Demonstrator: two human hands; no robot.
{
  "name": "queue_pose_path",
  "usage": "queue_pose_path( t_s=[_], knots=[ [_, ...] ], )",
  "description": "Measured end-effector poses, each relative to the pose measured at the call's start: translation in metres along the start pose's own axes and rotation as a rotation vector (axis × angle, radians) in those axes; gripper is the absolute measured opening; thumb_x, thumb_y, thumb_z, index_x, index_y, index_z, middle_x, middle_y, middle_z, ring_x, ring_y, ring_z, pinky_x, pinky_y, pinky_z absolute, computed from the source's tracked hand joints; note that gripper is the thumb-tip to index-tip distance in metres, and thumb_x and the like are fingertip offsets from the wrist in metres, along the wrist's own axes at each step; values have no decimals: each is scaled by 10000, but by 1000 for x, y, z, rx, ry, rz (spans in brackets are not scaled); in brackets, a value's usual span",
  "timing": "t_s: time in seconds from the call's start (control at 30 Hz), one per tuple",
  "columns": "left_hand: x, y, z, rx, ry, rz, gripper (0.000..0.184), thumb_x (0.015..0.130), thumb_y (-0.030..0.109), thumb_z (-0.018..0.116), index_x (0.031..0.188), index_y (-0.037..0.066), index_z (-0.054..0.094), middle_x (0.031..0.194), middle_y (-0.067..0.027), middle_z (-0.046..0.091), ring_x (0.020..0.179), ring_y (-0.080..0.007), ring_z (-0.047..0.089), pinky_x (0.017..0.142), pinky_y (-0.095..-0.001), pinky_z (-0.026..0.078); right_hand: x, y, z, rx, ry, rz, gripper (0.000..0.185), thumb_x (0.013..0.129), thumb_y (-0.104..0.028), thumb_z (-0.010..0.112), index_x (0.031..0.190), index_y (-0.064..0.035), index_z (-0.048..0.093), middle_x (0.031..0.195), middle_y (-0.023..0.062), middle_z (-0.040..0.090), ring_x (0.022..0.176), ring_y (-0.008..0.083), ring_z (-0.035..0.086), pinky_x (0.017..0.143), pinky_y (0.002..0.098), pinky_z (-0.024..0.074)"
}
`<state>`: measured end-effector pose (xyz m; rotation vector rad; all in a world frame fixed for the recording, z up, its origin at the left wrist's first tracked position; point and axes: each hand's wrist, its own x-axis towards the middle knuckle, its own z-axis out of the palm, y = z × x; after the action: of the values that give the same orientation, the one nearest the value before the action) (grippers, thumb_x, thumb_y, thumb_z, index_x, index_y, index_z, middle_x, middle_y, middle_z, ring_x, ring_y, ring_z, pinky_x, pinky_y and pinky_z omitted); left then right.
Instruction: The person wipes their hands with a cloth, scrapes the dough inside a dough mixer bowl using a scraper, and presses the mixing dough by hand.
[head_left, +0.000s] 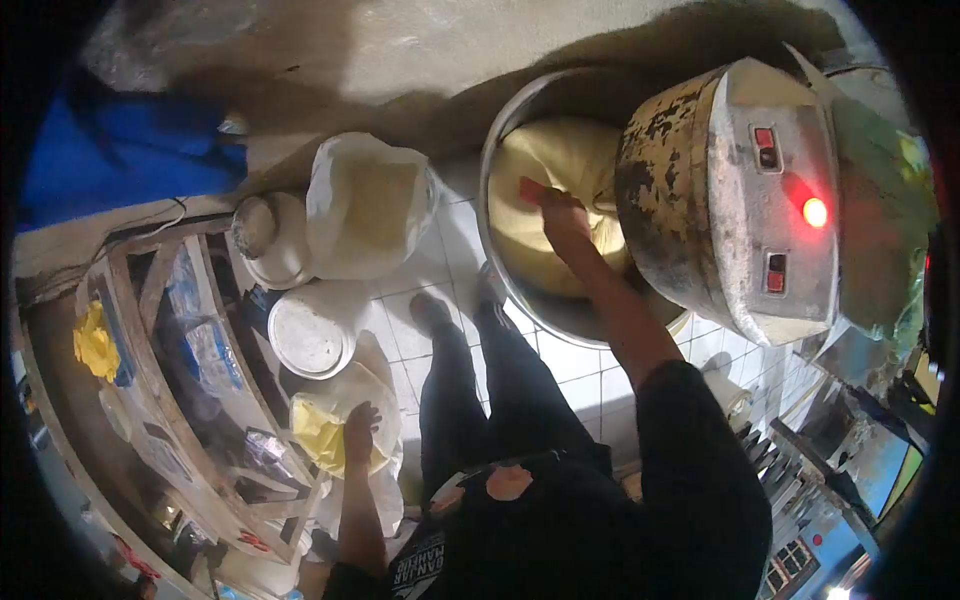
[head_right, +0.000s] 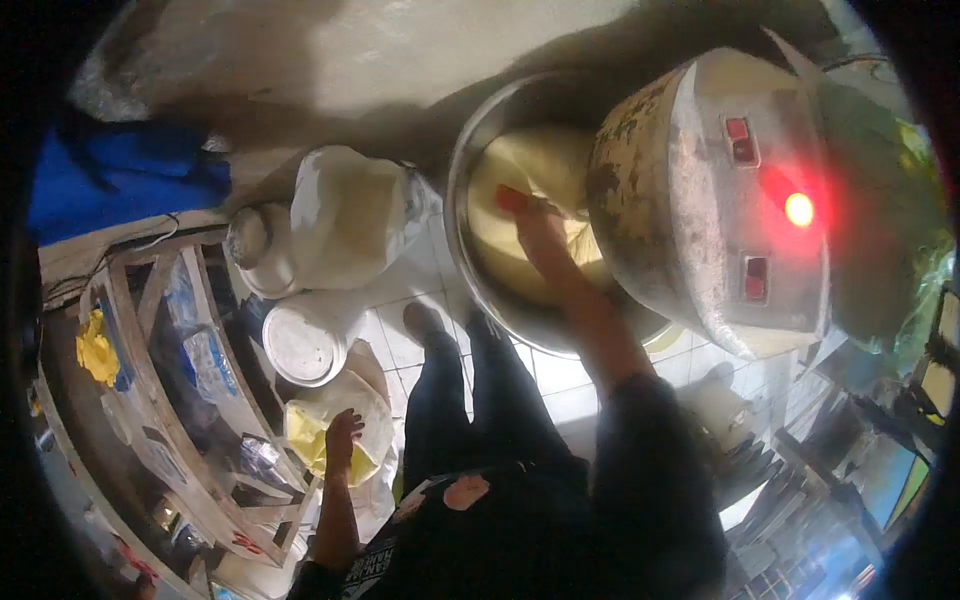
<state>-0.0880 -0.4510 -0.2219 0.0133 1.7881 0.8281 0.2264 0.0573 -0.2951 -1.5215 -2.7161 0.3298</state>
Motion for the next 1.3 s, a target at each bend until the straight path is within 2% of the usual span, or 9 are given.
queue_pose_path(
  t_s=[0.1, 0.13, 0.27, 0.5, 0.6, 0.8, 0.93, 1.07, 1.3],
  knots=[
    [-13, -5, -4, 111, 72, -143, 337, 958, 252, 537, 1230, 58, 572, 1072, -90, 671, 900, -184, 665, 717, -300, 488, -17, 9, 80, -552, 265, -415, 324, 818, -120, 563, 1092, 50, 600, 936, 195, 635, 903, 316, 630, 764, 417, 526],
    [-16, -11, -10, 167, 75, -144, 342, 955, 253, 553, 1232, 52, 568, 1065, -103, 673, 892, -191, 670, 706, -302, 490, -3, -12, 47, -502, -426, -342, 258, 803, -136, 578, 996, 30, 618, 962, 201, 626, 911, 338, 611, 710, 432, 526],
    [-29, -10, -17, 150, 57, -95, 339, 958, 256, 533, 1214, 37, 569, 1051, -101, 663, 875, -183, 653, 717, -284, 475, -44, 17, 111, 785, 22, -36, 253, 807, -175, 613, 963, 22, 639, 928, 192, 630, 819, 287, 613, 648, 403, 499],
    [-3, -3, -5, -11, 64, -65, 392, 940, 320, 556, 1240, 67, 565, 1083, -87, 658, 883, -172, 644, 737, -302, 483, -46, -27, -57, 769, 66, -20, 350, 937, -257, 537, 1105, 35, 629, 949, 187, 660, 795, 242, 627, 715, 386, 500],
    [-13, 24, 16, 93, -13, -5, 414, 951, 332, 539, 1253, 50, 561, 1097, -102, 653, 928, -194, 638, 789, -317, 478, -12, -23, -40, 822, -26, 461, 312, 985, -268, 455, 1161, -109, 658, 1054, 130, 681, 941, 212, 650, 837, 346, 493],
    [-23, 43, 31, 155, -13, 8, 422, 950, 332, 539, 1263, 49, 556, 1096, -106, 653, 949, -197, 632, 810, -334, 475, -51, -41, -32, 684, -110, 157, 244, 925, -203, 582, 1097, -68, 691, 1031, 139, 698, 997, 236, 648, 870, 339, 488],
    [-12, 18, 21, 148, -8, -62, 429, 954, 348, 535, 1262, 51, 554, 1092, -103, 655, 945, -199, 633, 797, -351, 478, -32, -17, -14, 1607, -222, 489, 228, 932, -274, 574, 1086, -151, 688, 935, 102, 683, 832, 224, 662, 731, 370, 512],
    [-8, 16, 26, 146, 11, -112, 373, 954, 285, 532, 1247, 56, 556, 1075, -83, 657, 919, -191, 637, 789, -340, 472, -30, 9, 14, 623, -298, 542, 267, 913, -312, 586, 1088, -135, 682, 923, 145, 675, 839, 255, 662, 749, 382, 519],
    [-16, 55, 44, 175, -33, -46, 426, 936, 323, 536, 1269, 59, 542, 1112, -95, 650, 950, -196, 631, 810, -338, 465, -83, 40, -43, 277, -207, 460, 282, 881, -311, 579, 1024, -88, 676, 894, 196, 667, 841, 355, 653, 746, 466, 514]
  ],
)
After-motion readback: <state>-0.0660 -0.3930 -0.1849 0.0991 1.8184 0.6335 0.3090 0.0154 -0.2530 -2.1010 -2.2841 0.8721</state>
